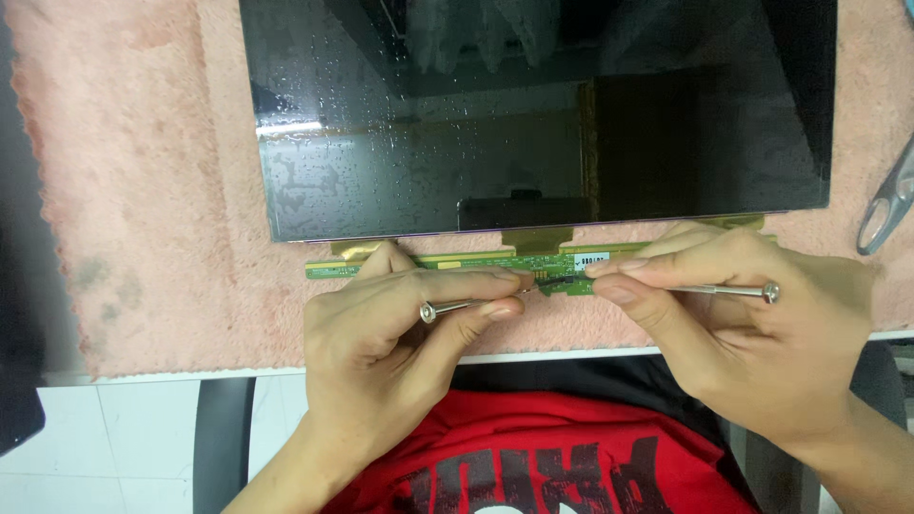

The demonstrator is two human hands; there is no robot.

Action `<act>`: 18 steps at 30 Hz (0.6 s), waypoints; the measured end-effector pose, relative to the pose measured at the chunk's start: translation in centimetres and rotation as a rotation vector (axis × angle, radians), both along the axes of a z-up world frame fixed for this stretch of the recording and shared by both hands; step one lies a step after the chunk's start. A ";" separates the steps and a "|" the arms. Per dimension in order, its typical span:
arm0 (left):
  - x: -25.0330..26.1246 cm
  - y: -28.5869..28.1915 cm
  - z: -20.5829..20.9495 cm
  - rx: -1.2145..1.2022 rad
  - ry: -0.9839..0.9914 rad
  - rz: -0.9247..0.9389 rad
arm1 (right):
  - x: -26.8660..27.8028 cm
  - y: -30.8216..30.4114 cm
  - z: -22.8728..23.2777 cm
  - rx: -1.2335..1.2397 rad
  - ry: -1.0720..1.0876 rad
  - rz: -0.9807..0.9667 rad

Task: The person uses two small screwdrivers to manipulate components on a green circuit board placed on a pink mat. The hands carefully adjust and probe specific areas of the board throughout the video.

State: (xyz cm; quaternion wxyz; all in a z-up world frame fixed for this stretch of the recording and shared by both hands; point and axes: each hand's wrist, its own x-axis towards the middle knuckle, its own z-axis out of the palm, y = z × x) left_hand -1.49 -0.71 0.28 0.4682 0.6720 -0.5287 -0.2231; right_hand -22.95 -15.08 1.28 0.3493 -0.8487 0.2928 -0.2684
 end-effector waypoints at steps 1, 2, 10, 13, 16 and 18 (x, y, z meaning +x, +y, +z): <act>0.0 0.0 -0.1 0.001 0.001 0.000 | -0.1 0.1 -0.1 0.001 0.001 0.000; 0.0 0.1 -0.2 -0.005 -0.002 -0.003 | -0.1 0.1 -0.2 0.008 -0.005 -0.009; 0.0 -0.1 0.0 -0.007 -0.007 -0.008 | 0.0 0.0 -0.4 0.001 -0.050 0.011; 0.0 0.0 -0.1 -0.009 -0.012 -0.006 | 0.0 0.1 -0.3 0.008 -0.040 -0.011; 0.0 0.0 -0.1 -0.014 0.000 -0.010 | 0.0 0.0 -0.4 0.003 -0.029 -0.003; 0.0 0.0 0.0 -0.006 -0.006 -0.005 | 0.0 0.0 -0.4 0.003 -0.049 0.011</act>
